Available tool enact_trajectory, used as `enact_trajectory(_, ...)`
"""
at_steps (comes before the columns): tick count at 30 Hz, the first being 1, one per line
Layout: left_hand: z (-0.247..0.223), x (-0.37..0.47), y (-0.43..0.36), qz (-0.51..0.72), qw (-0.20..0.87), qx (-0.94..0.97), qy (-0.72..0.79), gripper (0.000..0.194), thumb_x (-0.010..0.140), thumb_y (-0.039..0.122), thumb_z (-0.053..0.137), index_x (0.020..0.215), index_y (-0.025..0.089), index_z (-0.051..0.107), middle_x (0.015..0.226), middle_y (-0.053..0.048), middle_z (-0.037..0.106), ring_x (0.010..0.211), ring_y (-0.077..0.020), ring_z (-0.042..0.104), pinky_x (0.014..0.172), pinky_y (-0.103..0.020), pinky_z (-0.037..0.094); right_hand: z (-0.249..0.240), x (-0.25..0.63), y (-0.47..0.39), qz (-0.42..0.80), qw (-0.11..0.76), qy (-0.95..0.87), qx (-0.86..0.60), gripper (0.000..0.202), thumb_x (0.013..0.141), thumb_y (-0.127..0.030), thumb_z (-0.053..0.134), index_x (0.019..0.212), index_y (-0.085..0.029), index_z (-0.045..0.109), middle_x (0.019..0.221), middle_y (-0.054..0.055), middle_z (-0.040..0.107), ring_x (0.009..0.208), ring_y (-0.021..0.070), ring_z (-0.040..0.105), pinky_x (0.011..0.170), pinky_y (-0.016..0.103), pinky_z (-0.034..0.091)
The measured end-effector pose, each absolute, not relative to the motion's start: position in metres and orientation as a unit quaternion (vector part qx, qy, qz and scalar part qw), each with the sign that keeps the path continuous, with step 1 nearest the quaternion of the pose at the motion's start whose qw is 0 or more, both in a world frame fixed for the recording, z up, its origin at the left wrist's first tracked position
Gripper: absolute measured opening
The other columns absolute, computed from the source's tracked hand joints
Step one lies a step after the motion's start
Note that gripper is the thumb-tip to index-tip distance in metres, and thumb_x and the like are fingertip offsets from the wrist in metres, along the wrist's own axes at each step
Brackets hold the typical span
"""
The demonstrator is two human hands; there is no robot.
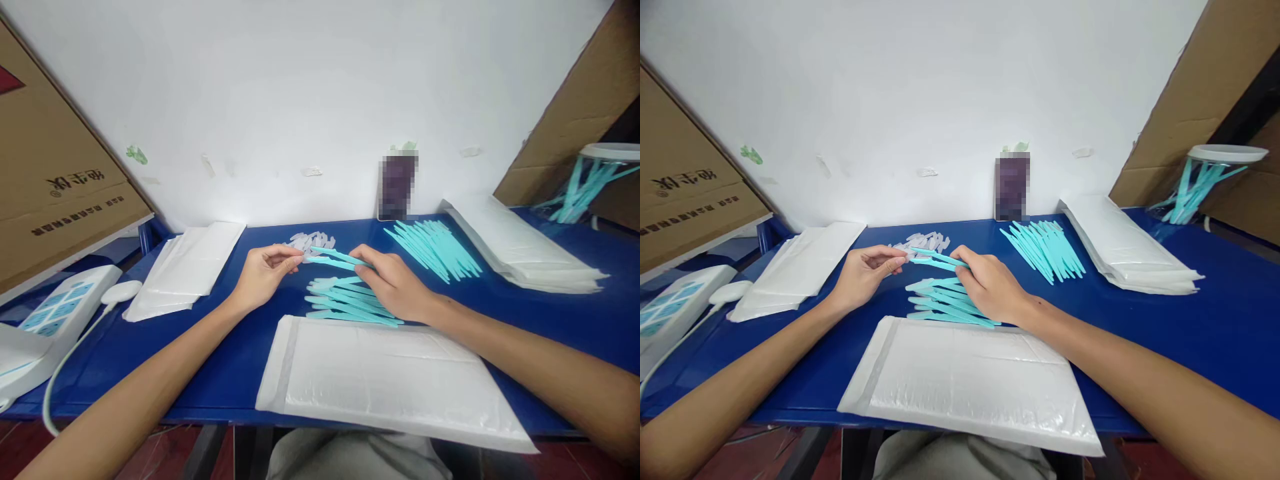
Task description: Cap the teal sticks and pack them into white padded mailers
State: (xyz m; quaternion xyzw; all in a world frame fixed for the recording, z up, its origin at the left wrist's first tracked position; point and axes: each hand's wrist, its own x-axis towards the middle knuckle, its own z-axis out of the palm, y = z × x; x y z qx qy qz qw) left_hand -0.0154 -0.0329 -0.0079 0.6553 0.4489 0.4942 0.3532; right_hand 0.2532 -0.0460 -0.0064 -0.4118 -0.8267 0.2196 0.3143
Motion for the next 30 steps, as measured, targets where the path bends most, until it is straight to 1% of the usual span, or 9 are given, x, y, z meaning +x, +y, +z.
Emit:
enact_trajectory(6, -0.007, -0.002, -0.038, 0.481, 0.384, 0.669, 0.417, 0.030, 0.072, 0.040, 0.087, 0.086, 0.015, 0.078, 0.086, -0.007, 0.078, 0.076, -0.0173, 0.070, 0.072, -0.028, 0.057, -0.005, 0.250, -0.052, 0.224, 0.307, -0.838, -0.391, 0.018, 0.102, -0.030, 0.039, 0.102, -0.023, 0.056, 0.069, -0.004, 0.053, 0.061, 0.0143, 0.047, 0.061, 0.029, 0.029)
enact_trajectory(11, -0.004, -0.002, -0.032, 0.487, 0.365, 0.672, 0.421, 0.055, 0.081, 0.050, 0.078, 0.122, 0.016, 0.066, 0.077, -0.002, 0.072, 0.064, -0.0151, 0.064, 0.061, -0.026, 0.051, -0.001, 0.242, -0.057, 0.191, 0.331, -0.829, -0.408, 0.021, 0.102, -0.029, 0.037, 0.108, -0.022, 0.056, 0.069, -0.003, 0.053, 0.061, 0.0149, 0.046, 0.061, 0.030, 0.028)
enact_trajectory(14, -0.007, -0.016, -0.026, 0.420, 0.210, 0.765, 0.440, 0.042, 0.097, 0.050, 0.057, 0.121, 0.017, 0.068, 0.090, -0.007, 0.070, 0.076, -0.0181, 0.063, 0.071, -0.031, 0.051, -0.002, 0.245, -0.052, 0.168, 0.331, -0.827, -0.422, 0.021, 0.101, -0.028, 0.037, 0.108, -0.021, 0.056, 0.068, -0.003, 0.053, 0.061, 0.0153, 0.046, 0.060, 0.030, 0.028)
enact_trajectory(17, -0.013, -0.029, -0.022, 0.257, -0.012, 0.859, 0.443, 0.036, 0.100, 0.042, 0.052, 0.122, 0.022, 0.072, 0.114, -0.012, 0.063, 0.095, -0.0245, 0.057, 0.087, -0.041, 0.047, -0.004, 0.253, -0.046, 0.145, 0.296, -0.833, -0.445, 0.022, 0.099, -0.027, 0.039, 0.107, -0.021, 0.058, 0.066, -0.003, 0.055, 0.060, 0.0160, 0.048, 0.061, 0.029, 0.028)
enact_trajectory(19, -0.016, -0.031, -0.021, 0.171, -0.075, 0.872, 0.453, 0.038, 0.102, 0.039, 0.047, 0.130, 0.027, 0.070, 0.122, -0.014, 0.057, 0.099, -0.0274, 0.052, 0.088, -0.046, 0.045, -0.005, 0.255, -0.043, 0.128, 0.264, -0.836, -0.463, 0.022, 0.097, -0.026, 0.040, 0.106, -0.021, 0.059, 0.065, -0.002, 0.056, 0.060, 0.0165, 0.049, 0.061, 0.029, 0.028)
enact_trajectory(22, -0.016, -0.029, -0.021, 0.125, -0.070, 0.883, 0.446, 0.038, 0.105, 0.037, 0.044, 0.131, 0.028, 0.069, 0.120, -0.013, 0.055, 0.098, -0.0268, 0.049, 0.089, -0.045, 0.044, -0.004, 0.255, -0.044, 0.104, 0.223, -0.843, -0.478, 0.023, 0.094, -0.024, 0.041, 0.105, -0.022, 0.061, 0.066, -0.001, 0.059, 0.062, 0.0171, 0.050, 0.060, 0.029, 0.027)
enact_trajectory(25, -0.013, -0.025, -0.023, 0.129, -0.039, 0.898, 0.419, 0.033, 0.103, 0.039, 0.050, 0.116, 0.021, 0.075, 0.109, -0.010, 0.063, 0.096, -0.0247, 0.050, 0.091, -0.040, 0.044, -0.001, 0.252, -0.048, 0.096, 0.206, -0.840, -0.492, 0.019, 0.092, -0.024, 0.041, 0.092, -0.023, 0.060, 0.066, -0.001, 0.058, 0.061, 0.0163, 0.048, 0.060, 0.029, 0.026)
enact_trajectory(27, -0.012, -0.023, -0.025, 0.137, -0.029, 0.895, 0.423, 0.032, 0.102, 0.041, 0.054, 0.104, 0.017, 0.075, 0.100, -0.008, 0.067, 0.094, -0.0245, 0.050, 0.090, -0.039, 0.043, 0.001, 0.251, -0.049, 0.098, 0.192, -0.835, -0.506, 0.020, 0.091, -0.025, 0.040, 0.076, -0.023, 0.054, 0.061, -0.002, 0.054, 0.059, 0.0154, 0.044, 0.059, 0.029, 0.024)
enact_trajectory(30, -0.011, -0.021, -0.025, 0.140, -0.029, 0.887, 0.439, 0.032, 0.102, 0.041, 0.053, 0.104, 0.015, 0.071, 0.096, -0.009, 0.067, 0.092, -0.0251, 0.050, 0.088, -0.040, 0.043, 0.001, 0.251, -0.048, 0.102, 0.169, -0.831, -0.520, 0.027, 0.091, -0.026, 0.038, 0.065, -0.022, 0.042, 0.056, -0.002, 0.047, 0.055, 0.0149, 0.039, 0.057, 0.030, 0.022)
